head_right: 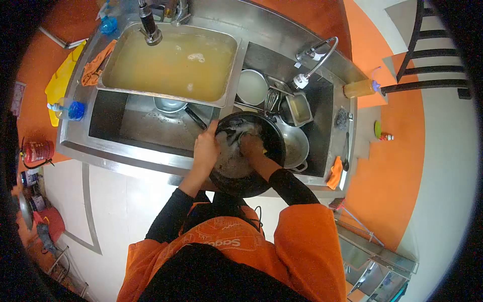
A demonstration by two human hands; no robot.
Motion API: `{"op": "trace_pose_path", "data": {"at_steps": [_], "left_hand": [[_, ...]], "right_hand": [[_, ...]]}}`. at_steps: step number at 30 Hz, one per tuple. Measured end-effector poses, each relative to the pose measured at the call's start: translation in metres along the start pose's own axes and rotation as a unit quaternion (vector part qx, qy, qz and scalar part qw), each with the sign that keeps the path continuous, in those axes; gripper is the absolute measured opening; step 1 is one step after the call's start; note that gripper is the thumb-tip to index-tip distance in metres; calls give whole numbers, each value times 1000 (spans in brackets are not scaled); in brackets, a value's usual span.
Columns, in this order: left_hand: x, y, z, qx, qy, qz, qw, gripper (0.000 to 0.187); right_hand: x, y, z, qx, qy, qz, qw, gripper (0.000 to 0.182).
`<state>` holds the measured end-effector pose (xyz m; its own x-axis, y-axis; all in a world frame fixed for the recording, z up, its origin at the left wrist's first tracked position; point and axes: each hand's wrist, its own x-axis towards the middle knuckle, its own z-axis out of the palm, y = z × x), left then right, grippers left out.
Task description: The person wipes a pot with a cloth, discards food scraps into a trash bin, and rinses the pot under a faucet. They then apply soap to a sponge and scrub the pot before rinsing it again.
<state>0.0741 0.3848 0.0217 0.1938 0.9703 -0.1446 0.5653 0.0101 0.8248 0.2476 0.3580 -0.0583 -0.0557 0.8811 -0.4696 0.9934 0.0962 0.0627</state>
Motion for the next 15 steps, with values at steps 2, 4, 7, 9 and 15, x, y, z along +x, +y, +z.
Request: {"op": "trace_pose_path", "data": {"at_steps": [2, 4, 7, 9, 15], "left_hand": [[0, 2, -1, 12, -6, 1, 1000, 45], [2, 3, -3, 22, -14, -3, 1000, 44], [1, 3, -3, 23, -19, -13, 999, 45], [-1, 0, 0, 17, 0, -14, 1000, 44], [-3, 6, -4, 30, -11, -22, 999, 46]], "right_hand": [[-4, -14, -6, -12, -61, 38, 997, 16], [-31, -39, 31, -26, -50, -5, 998, 16], [-41, -42, 34, -27, -32, -21, 999, 17], [-35, -31, 19, -13, -26, 5, 1000, 17], [11, -6, -3, -60, -6, 56, 997, 14]]}}
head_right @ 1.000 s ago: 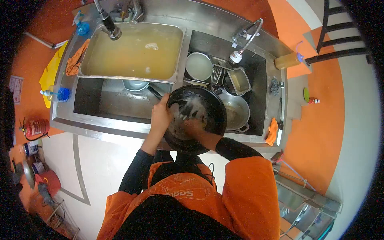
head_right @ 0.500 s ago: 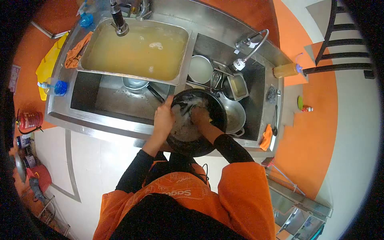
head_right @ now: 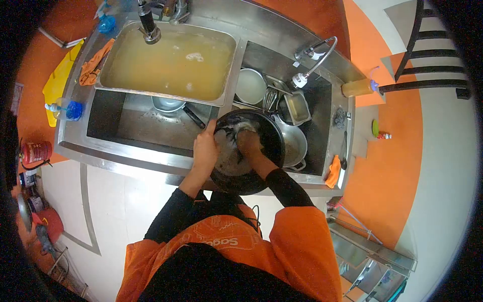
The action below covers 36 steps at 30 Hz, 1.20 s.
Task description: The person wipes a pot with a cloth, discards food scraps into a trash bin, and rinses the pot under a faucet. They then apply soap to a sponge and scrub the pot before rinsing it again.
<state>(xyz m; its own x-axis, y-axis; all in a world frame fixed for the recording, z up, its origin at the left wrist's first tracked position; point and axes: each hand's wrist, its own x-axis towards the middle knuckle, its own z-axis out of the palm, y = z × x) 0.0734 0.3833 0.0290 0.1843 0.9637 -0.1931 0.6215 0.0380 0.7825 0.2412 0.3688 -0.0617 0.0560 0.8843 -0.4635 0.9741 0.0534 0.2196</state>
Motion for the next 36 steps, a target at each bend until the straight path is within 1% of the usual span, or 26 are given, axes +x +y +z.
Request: {"op": "trace_pose_path", "data": {"at_steps": [2, 4, 5, 6, 7, 8, 10, 12, 13, 15, 17, 18, 20, 21, 23, 24, 26, 27, 29, 30, 31, 32, 33, 35, 36], "left_hand": [[0, 2, 1, -2, 9, -11, 1000, 46], [-1, 3, 4, -7, 15, -27, 999, 47], [-1, 2, 4, -9, 27, -12, 1000, 45], [-2, 1, 3, -10, 40, 5, 999, 43], [-3, -1, 4, -10, 43, 4, 999, 43], [-3, -4, 6, -13, 51, 10, 999, 42], [-2, -7, 8, -18, 59, 16, 998, 42], [-1, -7, 9, -11, 44, 14, 999, 42], [-1, -5, 9, -14, 48, 15, 999, 42], [-2, -2, 5, 7, 17, -15, 1000, 48], [-1, -5, 7, 5, 27, -10, 1000, 48], [-1, -6, 9, 3, 33, -1, 999, 49], [-2, -5, 4, 2, 31, 1, 1000, 49], [-2, -5, 3, 1, 29, 2, 1000, 49], [-3, -9, 7, -5, 23, 0, 1000, 49], [-1, -7, 6, -10, 23, 2, 1000, 49], [-3, -3, 6, -11, 29, -2, 1000, 49], [-4, -2, 4, -9, 32, -10, 999, 49], [-3, -4, 1, -12, 37, 1, 999, 50], [-3, -5, 1, -16, 37, 16, 999, 50], [-2, -6, 1, -15, 37, 17, 999, 50], [0, -8, 3, -5, 37, 20, 999, 50], [1, -9, 6, 4, 37, 21, 999, 51], [2, -15, 7, 7, 26, 28, 999, 51], [3, -14, 6, 10, 18, 35, 999, 52]], "right_hand": [[-2, -2, 6, 5, 1, -69, 998, 14], [-40, -23, -10, -26, 34, -204, 978, 15], [-56, -30, 9, -28, 31, -207, 977, 15], [-67, -36, 37, -23, 107, -219, 970, 14], [-71, -39, 51, -18, 185, -229, 955, 13], [-69, -36, 40, -19, 186, -231, 955, 13], [-53, -16, -3, -94, 37, -203, 974, 14], [-10, 20, -22, 18, -9, -128, 992, 15], [-8, 22, -22, 14, -6, -129, 992, 15], [-9, 18, -24, 0, -19, -176, 984, 16], [-51, -6, -20, -41, -34, -258, 965, 17], [-64, -15, -6, -42, -35, -259, 964, 17], [-75, -24, 24, 23, 74, -179, 981, 14], [-67, -14, 21, 21, 73, -181, 981, 14], [-43, 18, 11, -43, 30, -129, 990, 15], [-35, 24, 8, -45, 33, -127, 990, 15], [-23, 33, 3, -50, 23, -48, 997, 16], [-25, 32, 4, -52, 25, -50, 997, 16], [-42, 25, 14, -86, -37, -151, 984, 15], [-56, 17, 15, -85, -37, -153, 984, 15], [-71, 8, 17, -79, 76, -173, 979, 14], [-77, 4, 16, -73, 188, -192, 960, 13], [-71, 13, 19, -74, 187, -192, 961, 13], [-46, 35, 24, -48, 58, -140, 987, 13], [-34, 39, 20, -48, 58, -138, 988, 13]]}}
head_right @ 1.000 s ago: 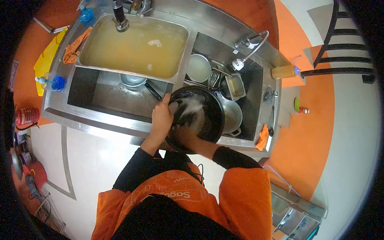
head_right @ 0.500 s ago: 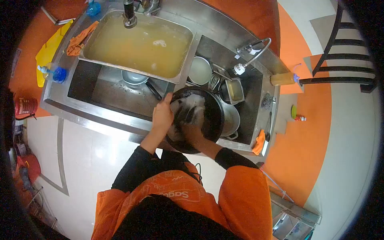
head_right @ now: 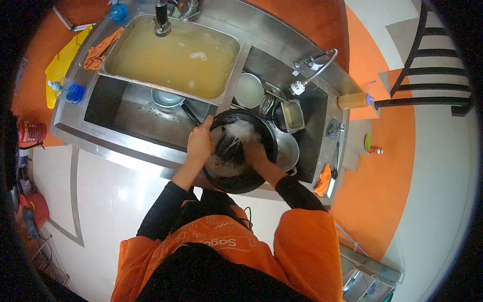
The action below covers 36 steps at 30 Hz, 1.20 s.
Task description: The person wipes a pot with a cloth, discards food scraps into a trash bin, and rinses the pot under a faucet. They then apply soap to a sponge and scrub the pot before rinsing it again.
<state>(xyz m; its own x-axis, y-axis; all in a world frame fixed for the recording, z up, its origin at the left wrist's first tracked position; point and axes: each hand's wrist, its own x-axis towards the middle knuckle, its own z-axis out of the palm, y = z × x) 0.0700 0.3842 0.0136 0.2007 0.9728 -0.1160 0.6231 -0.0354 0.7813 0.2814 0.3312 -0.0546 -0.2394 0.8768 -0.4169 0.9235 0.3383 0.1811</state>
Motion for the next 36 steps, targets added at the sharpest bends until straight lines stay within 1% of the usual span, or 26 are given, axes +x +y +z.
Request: {"op": "trace_pose_path", "data": {"at_steps": [1, 2, 3, 5, 6, 8, 9, 11, 12, 13, 14, 15, 16, 17, 18, 20, 21, 22, 24, 26, 27, 29, 33, 35, 36], "left_hand": [[-1, 3, 1, -1, 1, 1, 1000, 52], [-4, 9, -1, -5, 11, -19, 1000, 52], [-5, 11, -2, -8, 22, -39, 999, 51], [-4, 11, -2, -7, 22, -41, 999, 51], [-5, 10, -1, -7, 19, -42, 999, 50], [-3, 7, -2, -7, 11, -41, 999, 50], [-4, 7, -1, -9, 2, -40, 999, 50], [-5, 8, 1, -2, 6, -41, 999, 49], [-5, 8, 1, 6, 12, -45, 999, 49], [-6, 7, 1, 5, 13, -47, 999, 49], [-6, 6, 1, 11, 19, -28, 999, 49], [-5, 6, -1, 16, 27, -9, 999, 49], [-5, 7, -1, 15, 28, -12, 999, 49], [-6, 9, -3, 16, 19, -19, 1000, 49], [-6, 10, -4, 17, 9, -24, 1000, 49], [-7, 5, -1, 8, 9, -18, 1000, 49], [-5, 4, 0, -1, 16, -11, 1000, 49], [-5, 5, 2, 0, 18, -9, 1000, 49], [-8, 8, -1, 8, 8, -40, 999, 50], [-9, 6, -1, 9, 3, -42, 999, 49], [-8, 6, -1, 12, -2, -33, 999, 49], [-9, 9, -1, 12, -3, -30, 999, 48], [-10, 12, -7, 16, 2, -37, 999, 45], [-9, 8, -5, 13, 2, -39, 999, 44], [-10, 7, -3, 14, -2, -31, 999, 44]], "right_hand": [[11, 8, -3, 21, 10, -1, 1000, 12], [17, 11, -4, 43, 21, -3, 999, 12], [11, 1, -20, 44, 22, -3, 999, 12], [-4, -24, -47, -51, -75, -87, 992, 22], [-2, -30, -45, -50, -75, -89, 992, 22], [0, -38, -40, -28, -107, -84, 990, 24], [8, -30, -42, -28, -107, -83, 990, 24], [32, -5, -50, 59, -123, 4, 991, 24], [30, -4, -49, 58, -122, 2, 991, 24], [25, -5, -47, 43, -81, -27, 995, 22], [22, -8, -46, 28, -38, -57, 997, 21], [18, -11, -33, 26, -38, -60, 997, 21], [11, -17, -13, -30, -8, -106, 994, 16], [7, -24, -14, -85, 22, -151, 985, 12], [9, -21, -18, -84, 21, -152, 985, 12], [15, -7, -32, 53, -20, -5, 998, 12], [19, -1, -32, 51, -18, -3, 999, 12], [23, 3, -32, 59, -23, -19, 998, 13], [27, -5, -31, 66, -29, -44, 996, 14], [13, -28, -20, -37, -114, -74, 990, 19], [16, -21, -16, -36, -114, -72, 990, 19], [22, -3, -13, 62, -16, -19, 998, 18], [24, -10, -22, 14, 16, -49, 999, 21], [14, -25, -22, -28, -170, -58, 983, 20], [15, -18, -22, -28, -173, -58, 983, 20]]}}
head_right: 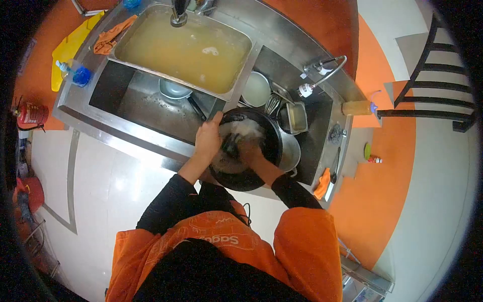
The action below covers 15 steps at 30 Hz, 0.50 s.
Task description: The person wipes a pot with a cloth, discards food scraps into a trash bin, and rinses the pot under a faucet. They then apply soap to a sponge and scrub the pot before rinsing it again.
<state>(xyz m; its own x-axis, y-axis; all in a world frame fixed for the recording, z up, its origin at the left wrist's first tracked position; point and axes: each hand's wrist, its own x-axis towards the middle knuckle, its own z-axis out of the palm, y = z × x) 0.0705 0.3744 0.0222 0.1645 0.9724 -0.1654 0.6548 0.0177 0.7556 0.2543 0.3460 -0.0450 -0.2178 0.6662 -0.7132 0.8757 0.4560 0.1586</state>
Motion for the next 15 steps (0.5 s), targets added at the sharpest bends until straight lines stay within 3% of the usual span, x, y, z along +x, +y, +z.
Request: {"op": "trace_pose_path", "data": {"at_steps": [2, 6, 9, 11, 15], "left_hand": [[-3, 2, 2, 1, 2, -1, 1000, 44], [-1, 1, 1, -7, 11, -9, 1000, 46], [-1, -1, 1, -4, 1, -9, 1000, 44], [-2, 2, -1, -6, 2, -6, 1000, 44], [-1, 6, -3, 3, -5, -19, 1000, 44]], "right_hand": [[2, 22, -12, 120, 80, 80, 986, 20], [-9, -7, -25, -11, 71, 34, 997, 20], [-18, -20, -21, 28, 40, -15, 999, 18], [-6, 9, -9, 86, 149, 0, 985, 14], [8, 15, -16, 91, 152, 46, 983, 19]]}}
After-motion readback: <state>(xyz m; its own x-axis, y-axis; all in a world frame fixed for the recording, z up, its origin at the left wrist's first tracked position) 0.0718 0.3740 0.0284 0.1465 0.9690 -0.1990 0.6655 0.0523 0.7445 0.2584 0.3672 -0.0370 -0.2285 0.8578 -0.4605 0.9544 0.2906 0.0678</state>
